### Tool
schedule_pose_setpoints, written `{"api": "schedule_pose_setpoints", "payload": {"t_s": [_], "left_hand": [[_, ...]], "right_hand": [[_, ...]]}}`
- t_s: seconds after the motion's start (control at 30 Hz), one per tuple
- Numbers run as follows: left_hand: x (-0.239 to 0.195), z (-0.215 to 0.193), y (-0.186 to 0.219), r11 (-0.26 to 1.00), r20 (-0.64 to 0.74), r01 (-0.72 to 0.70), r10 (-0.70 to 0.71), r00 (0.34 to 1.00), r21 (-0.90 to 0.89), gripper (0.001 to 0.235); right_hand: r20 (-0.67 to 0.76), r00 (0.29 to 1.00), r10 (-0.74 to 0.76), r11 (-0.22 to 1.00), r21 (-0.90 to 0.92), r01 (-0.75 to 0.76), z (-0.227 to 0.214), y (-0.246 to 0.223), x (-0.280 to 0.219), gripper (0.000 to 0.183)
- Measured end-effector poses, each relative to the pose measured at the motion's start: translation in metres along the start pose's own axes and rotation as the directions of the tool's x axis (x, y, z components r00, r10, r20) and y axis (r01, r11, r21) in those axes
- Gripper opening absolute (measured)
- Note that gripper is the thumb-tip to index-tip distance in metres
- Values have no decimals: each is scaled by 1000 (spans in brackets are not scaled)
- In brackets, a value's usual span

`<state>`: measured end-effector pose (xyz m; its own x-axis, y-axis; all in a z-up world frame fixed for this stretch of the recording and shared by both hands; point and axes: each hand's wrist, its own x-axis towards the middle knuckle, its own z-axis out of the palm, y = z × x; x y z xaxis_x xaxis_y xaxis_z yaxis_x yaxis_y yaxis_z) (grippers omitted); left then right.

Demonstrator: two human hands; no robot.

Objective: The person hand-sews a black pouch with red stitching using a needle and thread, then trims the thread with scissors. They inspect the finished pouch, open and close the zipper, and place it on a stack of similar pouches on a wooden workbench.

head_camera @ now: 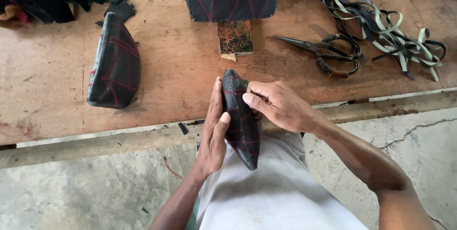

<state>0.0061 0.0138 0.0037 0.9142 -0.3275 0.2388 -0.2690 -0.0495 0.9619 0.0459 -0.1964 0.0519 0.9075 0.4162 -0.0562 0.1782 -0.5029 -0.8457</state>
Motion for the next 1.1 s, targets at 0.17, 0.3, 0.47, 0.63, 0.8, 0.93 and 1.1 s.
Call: {"api": "schedule_pose_setpoints", "payload": {"t_s": [0.17, 0.3, 0.47, 0.63, 0.8, 0.93, 1.1], "left_hand": [[6, 0, -7, 989, -56, 142, -140, 989, 38, 68], [21, -5, -10, 983, -73, 179, -175, 982, 43, 68], [29, 1, -10, 992, -59, 63, -57, 997, 107, 54], [31, 8, -9, 984, -101, 66, -49, 994, 168, 51], [36, 3, -7, 994, -78, 37, -29, 997, 99, 54], [39, 5, -2, 991, -113, 41, -26, 993, 130, 52], [40, 5, 1, 991, -132, -14, 32, 991, 137, 48]], "right_hand": [[-90, 989, -115, 993, -43, 111, 1, 1, 1, 34], [-132, 984, -124, 992, 14, 127, 0, 2, 6, 31], [-99, 986, -136, 988, -93, 127, -5, 0, 13, 31], [-103, 982, -158, 977, -162, 141, -4, 1, 19, 29], [-71, 991, -110, 991, -79, 105, -6, 7, 23, 29], [-83, 996, -24, 999, -25, 22, -15, 11, 23, 36], [-100, 993, -66, 983, -174, 48, -16, 12, 28, 38]]}}
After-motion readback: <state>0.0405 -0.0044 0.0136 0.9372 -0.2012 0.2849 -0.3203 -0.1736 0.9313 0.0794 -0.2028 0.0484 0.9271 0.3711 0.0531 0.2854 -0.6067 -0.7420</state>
